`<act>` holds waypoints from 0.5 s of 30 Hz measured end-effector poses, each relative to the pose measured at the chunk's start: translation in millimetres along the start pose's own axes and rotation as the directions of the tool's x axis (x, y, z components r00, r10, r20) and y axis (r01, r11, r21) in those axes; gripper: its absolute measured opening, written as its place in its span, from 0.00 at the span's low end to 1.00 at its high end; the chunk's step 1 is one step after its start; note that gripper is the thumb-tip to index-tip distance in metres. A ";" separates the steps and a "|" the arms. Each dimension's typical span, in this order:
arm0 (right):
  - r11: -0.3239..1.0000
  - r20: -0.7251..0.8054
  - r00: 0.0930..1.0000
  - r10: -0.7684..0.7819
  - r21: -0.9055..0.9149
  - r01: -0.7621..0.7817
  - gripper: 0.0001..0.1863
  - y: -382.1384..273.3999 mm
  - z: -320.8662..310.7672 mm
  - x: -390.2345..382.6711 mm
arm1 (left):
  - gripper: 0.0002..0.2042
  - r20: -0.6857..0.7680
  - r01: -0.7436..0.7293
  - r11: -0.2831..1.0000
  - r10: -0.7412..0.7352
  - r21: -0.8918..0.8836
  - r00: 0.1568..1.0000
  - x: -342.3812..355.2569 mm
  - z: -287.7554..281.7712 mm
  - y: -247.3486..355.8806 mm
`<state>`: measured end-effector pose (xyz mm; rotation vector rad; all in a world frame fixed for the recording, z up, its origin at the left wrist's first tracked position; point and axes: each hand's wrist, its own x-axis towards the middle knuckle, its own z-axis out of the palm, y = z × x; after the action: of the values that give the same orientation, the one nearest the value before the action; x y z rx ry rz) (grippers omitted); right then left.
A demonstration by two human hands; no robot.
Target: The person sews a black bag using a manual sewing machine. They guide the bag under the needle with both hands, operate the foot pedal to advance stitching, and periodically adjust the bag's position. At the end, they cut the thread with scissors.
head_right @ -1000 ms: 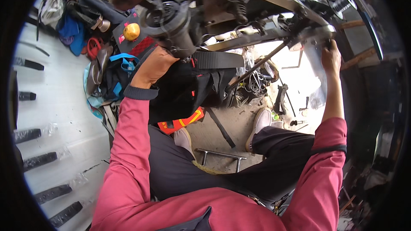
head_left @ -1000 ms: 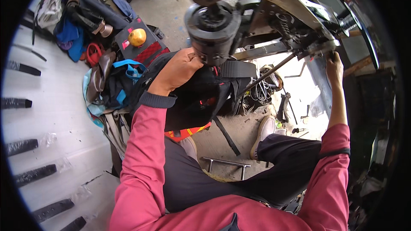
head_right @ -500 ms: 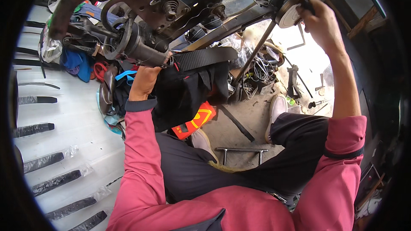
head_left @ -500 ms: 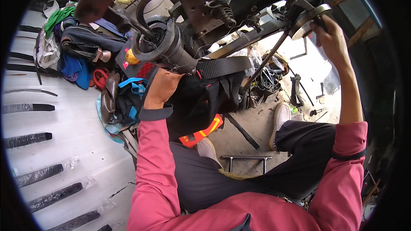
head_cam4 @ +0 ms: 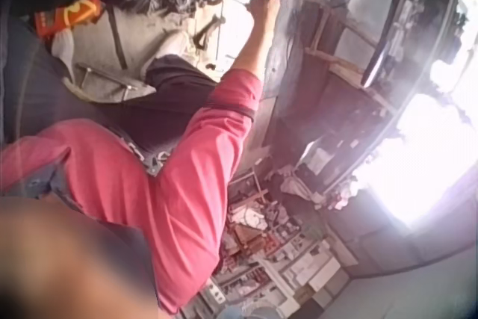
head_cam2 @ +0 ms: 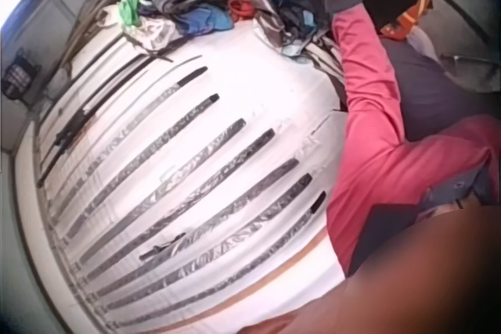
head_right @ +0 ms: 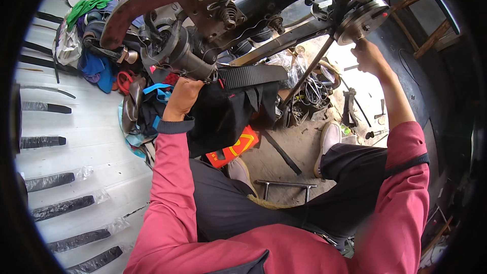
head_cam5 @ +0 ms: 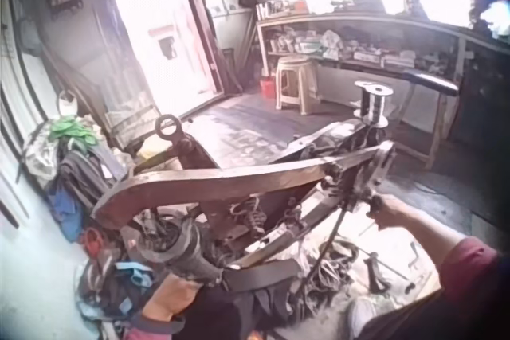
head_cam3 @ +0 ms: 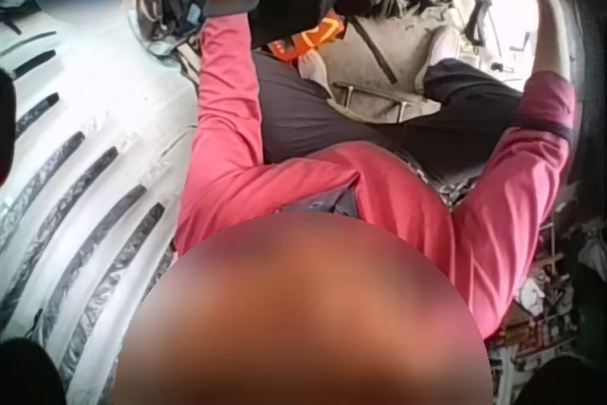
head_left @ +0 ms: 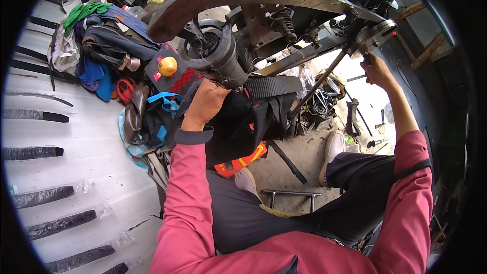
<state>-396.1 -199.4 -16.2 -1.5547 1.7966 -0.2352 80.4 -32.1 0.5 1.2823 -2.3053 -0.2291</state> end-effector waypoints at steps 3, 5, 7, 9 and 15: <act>0.978 0.074 0.975 -0.210 0.014 0.209 0.14 -33.5 11.5 -36.8 | 0.13 -0.035 -0.066 0.996 0.064 -0.057 0.997 0.5 1.5 -2.1; 0.937 0.040 0.940 -0.339 0.098 0.334 0.16 -52.2 2.4 -58.8 | 0.14 -0.031 -0.050 0.998 0.049 -0.035 0.998 -0.8 2.9 -2.1; 0.915 -0.170 0.918 -0.359 0.130 0.382 0.15 -62.0 -16.5 -69.1 | 0.15 -0.015 0.008 0.996 -0.009 -0.089 1.000 -2.7 3.8 -1.8; 0.885 -0.391 0.824 -0.410 0.049 0.463 0.10 -59.5 -37.9 -65.6 | 0.14 -0.009 0.064 0.972 -0.068 -0.226 0.998 -4.2 4.7 -1.8; 0.933 -0.588 0.748 -0.309 -0.340 0.118 0.16 -5.6 -74.3 0.1 | 0.07 -0.048 0.047 0.980 -0.057 -0.194 0.997 -8.5 5.6 -1.5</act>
<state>-438.3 -224.5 39.9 -2.0678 2.2284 -0.7220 82.5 -26.3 -7.8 1.2357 -2.1475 -0.4206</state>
